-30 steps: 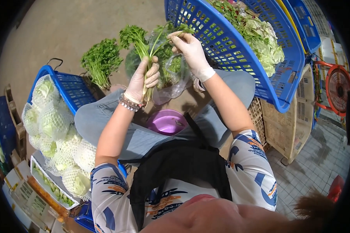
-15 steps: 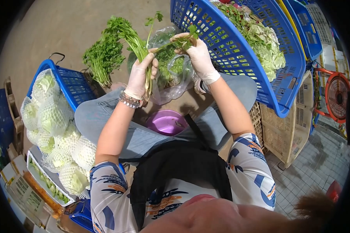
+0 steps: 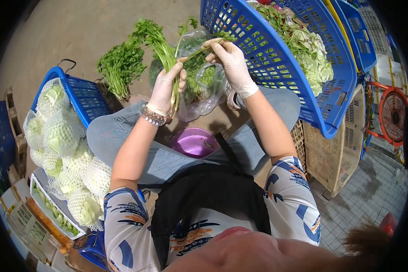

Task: Sorting and cleaning bunches of cilantro and leafy greens into bags.

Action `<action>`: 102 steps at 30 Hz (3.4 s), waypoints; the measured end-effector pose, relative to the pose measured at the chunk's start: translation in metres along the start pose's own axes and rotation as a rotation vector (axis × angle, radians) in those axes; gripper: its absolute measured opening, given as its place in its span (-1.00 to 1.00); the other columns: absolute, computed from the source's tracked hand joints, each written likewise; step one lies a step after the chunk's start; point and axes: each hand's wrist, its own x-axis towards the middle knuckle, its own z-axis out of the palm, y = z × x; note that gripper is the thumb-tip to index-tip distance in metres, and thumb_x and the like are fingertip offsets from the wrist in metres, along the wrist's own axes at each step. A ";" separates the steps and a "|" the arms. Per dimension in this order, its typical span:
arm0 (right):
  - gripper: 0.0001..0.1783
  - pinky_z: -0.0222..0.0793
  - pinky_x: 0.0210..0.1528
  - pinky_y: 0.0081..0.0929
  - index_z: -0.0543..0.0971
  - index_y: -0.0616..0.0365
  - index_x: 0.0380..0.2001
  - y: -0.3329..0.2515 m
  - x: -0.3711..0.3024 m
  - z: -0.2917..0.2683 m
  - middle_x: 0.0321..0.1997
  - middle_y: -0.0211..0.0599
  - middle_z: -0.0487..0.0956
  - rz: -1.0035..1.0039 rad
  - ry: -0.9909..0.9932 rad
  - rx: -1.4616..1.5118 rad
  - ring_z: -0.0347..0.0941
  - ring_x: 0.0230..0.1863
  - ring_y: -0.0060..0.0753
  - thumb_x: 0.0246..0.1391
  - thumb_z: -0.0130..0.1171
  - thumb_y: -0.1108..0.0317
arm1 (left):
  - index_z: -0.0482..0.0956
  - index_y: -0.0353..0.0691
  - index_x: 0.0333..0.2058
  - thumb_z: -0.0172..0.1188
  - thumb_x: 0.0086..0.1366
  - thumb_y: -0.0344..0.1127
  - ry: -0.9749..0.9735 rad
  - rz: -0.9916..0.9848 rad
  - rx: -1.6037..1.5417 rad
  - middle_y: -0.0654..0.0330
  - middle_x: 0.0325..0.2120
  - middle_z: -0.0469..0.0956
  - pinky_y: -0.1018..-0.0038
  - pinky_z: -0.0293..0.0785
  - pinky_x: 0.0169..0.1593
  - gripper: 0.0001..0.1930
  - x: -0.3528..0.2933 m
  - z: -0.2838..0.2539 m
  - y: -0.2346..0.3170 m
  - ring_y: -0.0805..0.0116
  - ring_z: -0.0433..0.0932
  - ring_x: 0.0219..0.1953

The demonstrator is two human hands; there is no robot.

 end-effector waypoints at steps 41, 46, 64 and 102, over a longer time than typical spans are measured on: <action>-0.89 0.44 -0.20 -0.41 0.61 0.09 -0.28 -0.024 -0.003 -0.010 -0.32 -0.25 0.55 -0.431 0.058 -0.941 0.53 -0.28 -0.19 0.14 0.15 0.38 | 0.39 -0.35 0.13 0.03 0.41 -0.23 -0.147 -0.040 -0.149 0.02 -0.02 0.54 0.40 0.56 0.03 -0.59 0.007 -0.011 0.012 0.28 0.58 -0.03; -0.87 0.43 -0.20 -0.45 0.63 0.08 -0.26 -0.029 -0.004 -0.017 -0.33 -0.26 0.56 -0.477 0.126 -0.925 0.53 -0.29 -0.25 0.14 0.13 0.42 | 0.46 -0.31 -0.02 0.01 0.41 -0.28 -0.082 0.041 -0.130 0.05 -0.08 0.59 0.36 0.56 0.01 -0.72 0.007 -0.014 0.024 0.30 0.59 -0.07; -0.58 0.37 -0.22 -0.66 0.57 0.27 -0.08 0.006 -0.007 0.008 -0.28 -0.40 0.58 0.464 -0.397 -0.048 0.42 -0.33 -0.66 0.37 -0.10 0.14 | 0.52 -0.23 -0.01 0.12 0.40 -0.25 -0.057 0.021 -0.183 0.28 -0.21 0.60 0.54 0.54 -0.18 -0.73 0.009 -0.026 0.014 0.48 0.58 -0.22; -0.81 0.43 -0.32 -0.31 0.46 0.18 -0.29 0.034 -0.011 0.033 -0.48 -0.16 0.54 -0.084 0.260 -0.787 0.53 -0.44 -0.19 0.17 0.10 0.28 | 0.20 -0.30 0.25 0.26 0.21 -0.52 -0.308 0.096 -0.027 0.18 -0.03 0.53 0.57 0.40 0.16 -0.35 0.005 -0.008 -0.002 0.47 0.47 0.07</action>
